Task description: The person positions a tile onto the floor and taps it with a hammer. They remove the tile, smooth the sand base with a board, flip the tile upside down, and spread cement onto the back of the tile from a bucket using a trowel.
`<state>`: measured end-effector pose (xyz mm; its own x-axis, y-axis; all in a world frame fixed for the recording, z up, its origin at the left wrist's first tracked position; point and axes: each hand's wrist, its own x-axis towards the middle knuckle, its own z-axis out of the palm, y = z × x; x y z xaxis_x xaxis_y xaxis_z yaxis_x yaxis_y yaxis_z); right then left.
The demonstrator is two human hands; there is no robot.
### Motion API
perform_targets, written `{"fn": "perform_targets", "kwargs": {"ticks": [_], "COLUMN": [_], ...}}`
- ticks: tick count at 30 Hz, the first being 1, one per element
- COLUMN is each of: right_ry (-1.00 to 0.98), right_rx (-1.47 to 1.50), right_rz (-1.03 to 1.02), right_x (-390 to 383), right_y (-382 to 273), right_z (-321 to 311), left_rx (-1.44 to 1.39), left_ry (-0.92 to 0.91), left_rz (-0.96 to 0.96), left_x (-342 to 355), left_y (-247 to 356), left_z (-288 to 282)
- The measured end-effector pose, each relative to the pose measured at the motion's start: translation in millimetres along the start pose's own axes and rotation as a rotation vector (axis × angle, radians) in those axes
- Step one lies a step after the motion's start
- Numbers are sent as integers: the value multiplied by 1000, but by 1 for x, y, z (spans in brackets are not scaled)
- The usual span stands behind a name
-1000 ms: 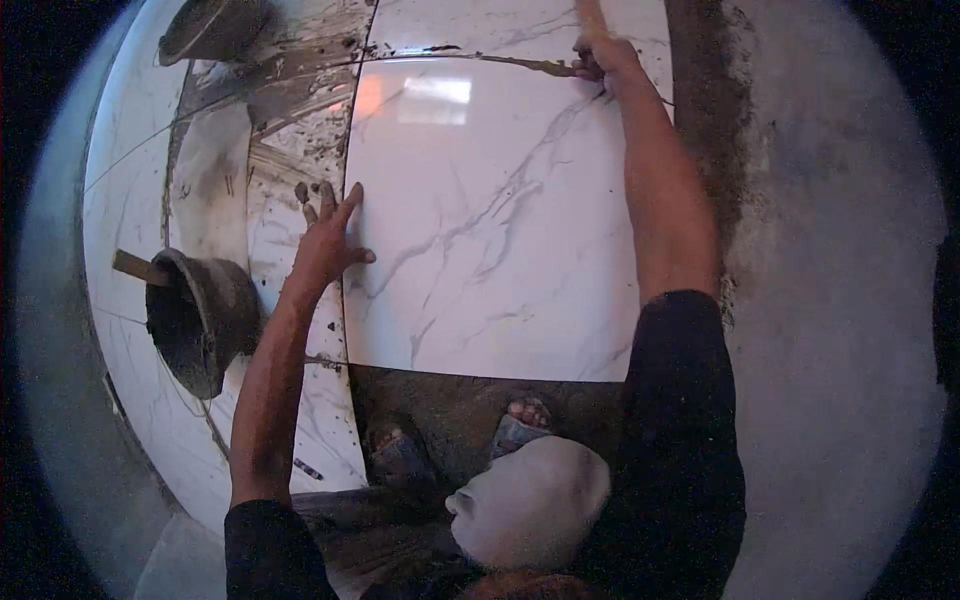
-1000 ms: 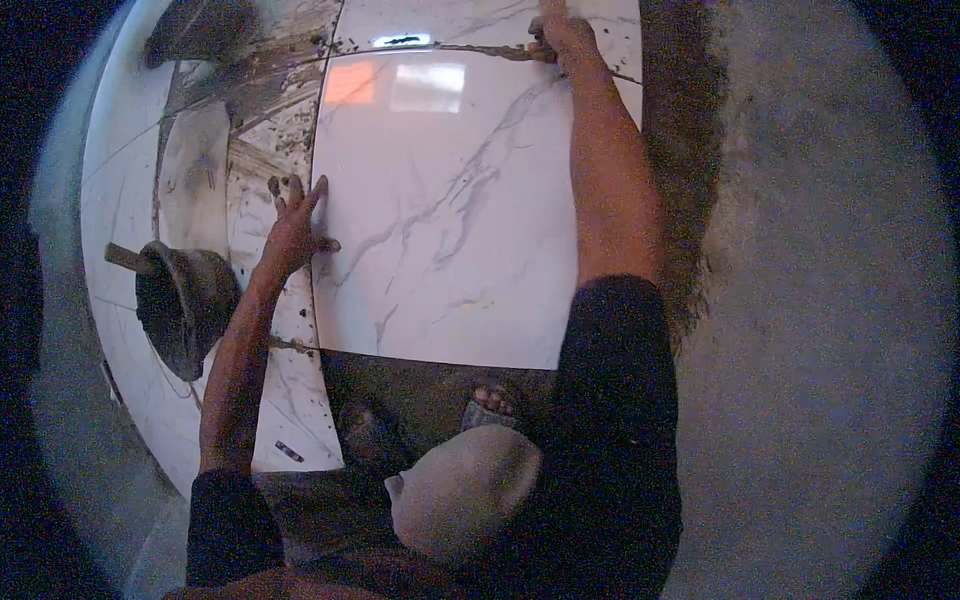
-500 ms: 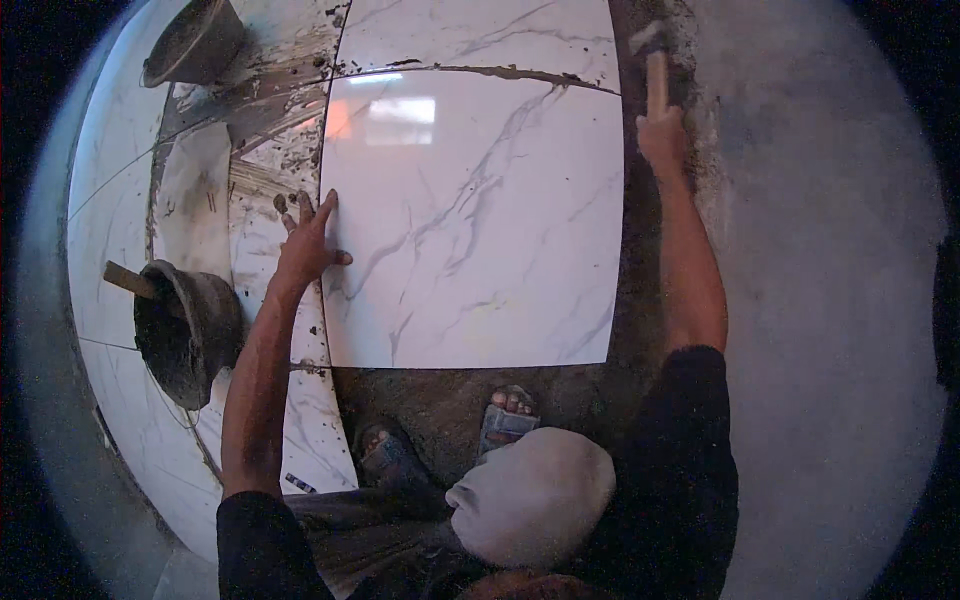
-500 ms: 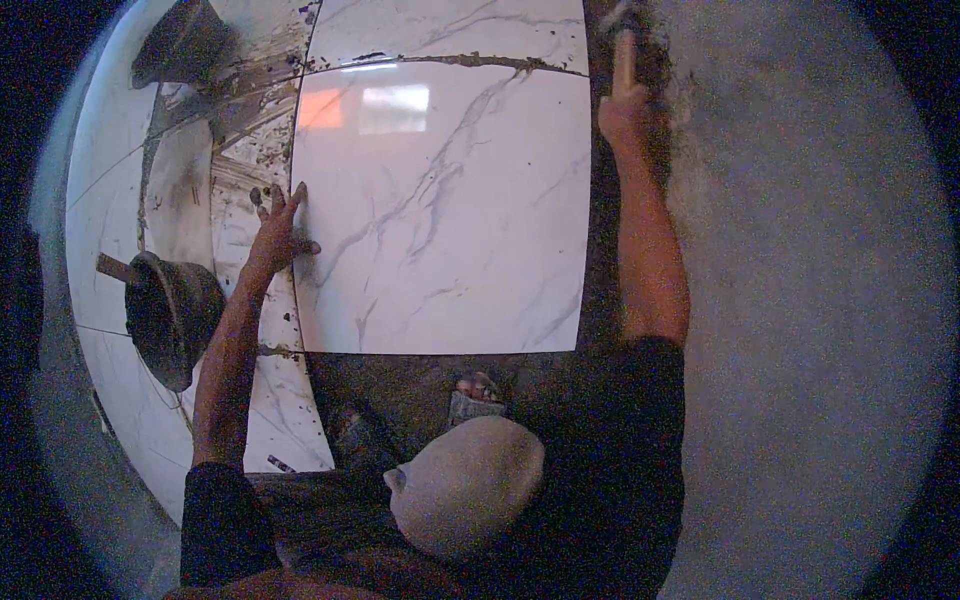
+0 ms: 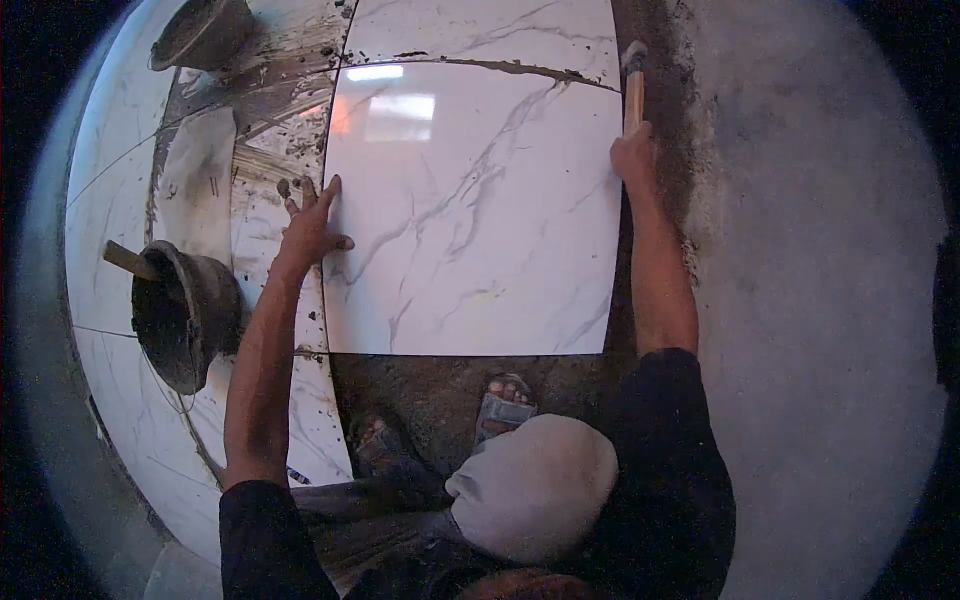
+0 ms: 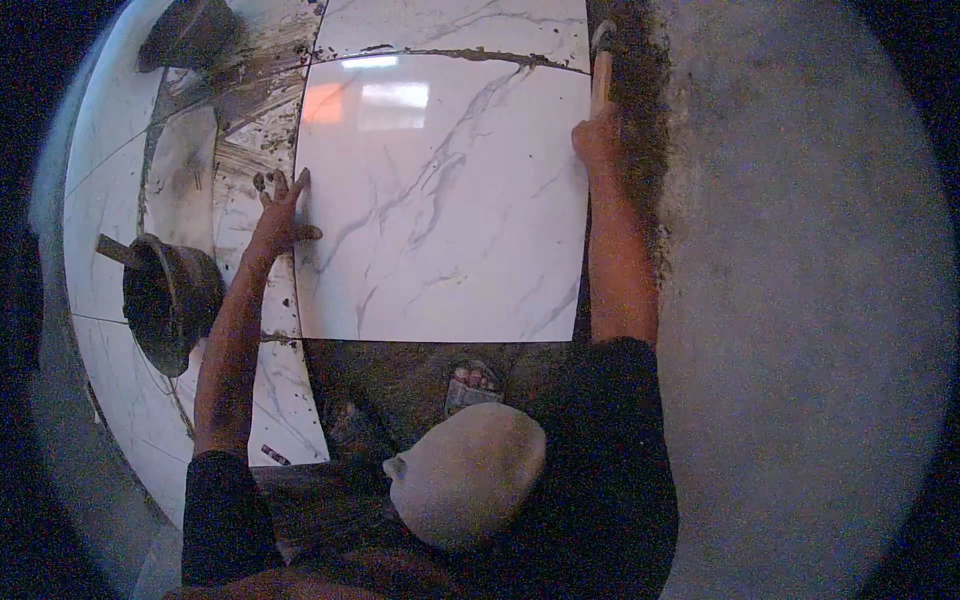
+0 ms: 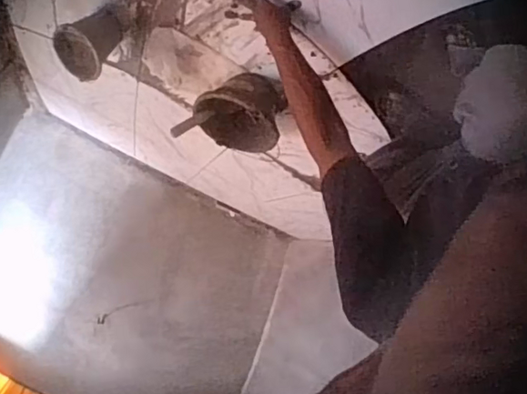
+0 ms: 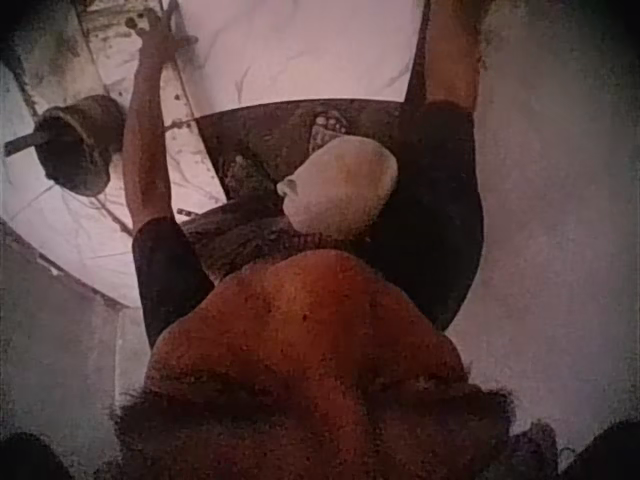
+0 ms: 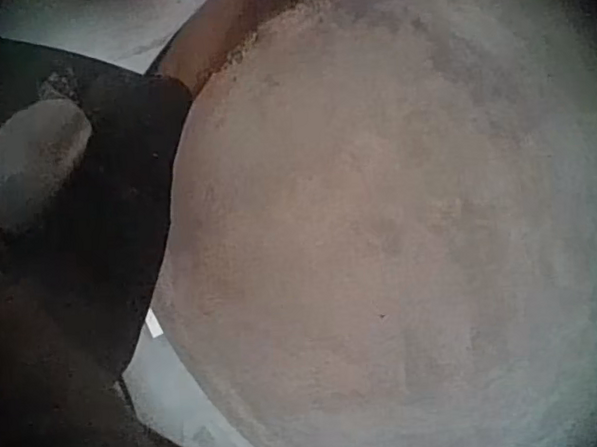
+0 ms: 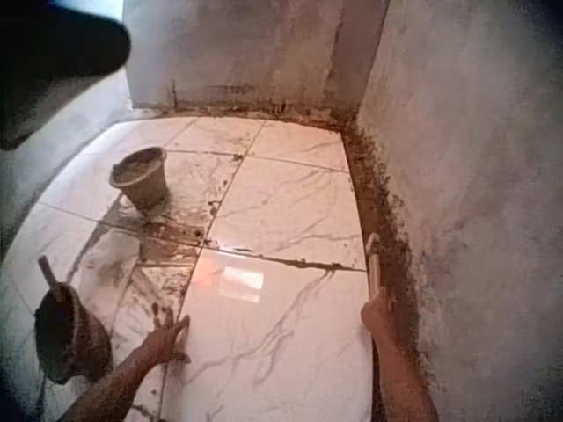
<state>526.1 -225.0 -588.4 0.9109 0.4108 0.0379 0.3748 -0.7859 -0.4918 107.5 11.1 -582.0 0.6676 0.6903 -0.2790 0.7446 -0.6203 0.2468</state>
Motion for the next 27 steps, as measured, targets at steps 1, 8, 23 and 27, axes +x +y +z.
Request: {"fn": "perform_targets", "kwargs": {"ticks": [1,8,23,27], "right_ry": [3,-116,-286,-169], "right_rx": [-3,51,73,106], "right_rz": [2,117,225,76], "right_x": [-6,-67,-210,-265], "right_y": [6,16,53,97], "right_z": [-2,-4,-42,-38], "left_rx": [-14,62,95,85], "left_ry": [-13,46,50,3], "left_rz": [-14,46,118,92], "left_x": [0,1,-1,1], "left_y": [2,-9,-10,7], "left_z": [0,2,0,-2]}}
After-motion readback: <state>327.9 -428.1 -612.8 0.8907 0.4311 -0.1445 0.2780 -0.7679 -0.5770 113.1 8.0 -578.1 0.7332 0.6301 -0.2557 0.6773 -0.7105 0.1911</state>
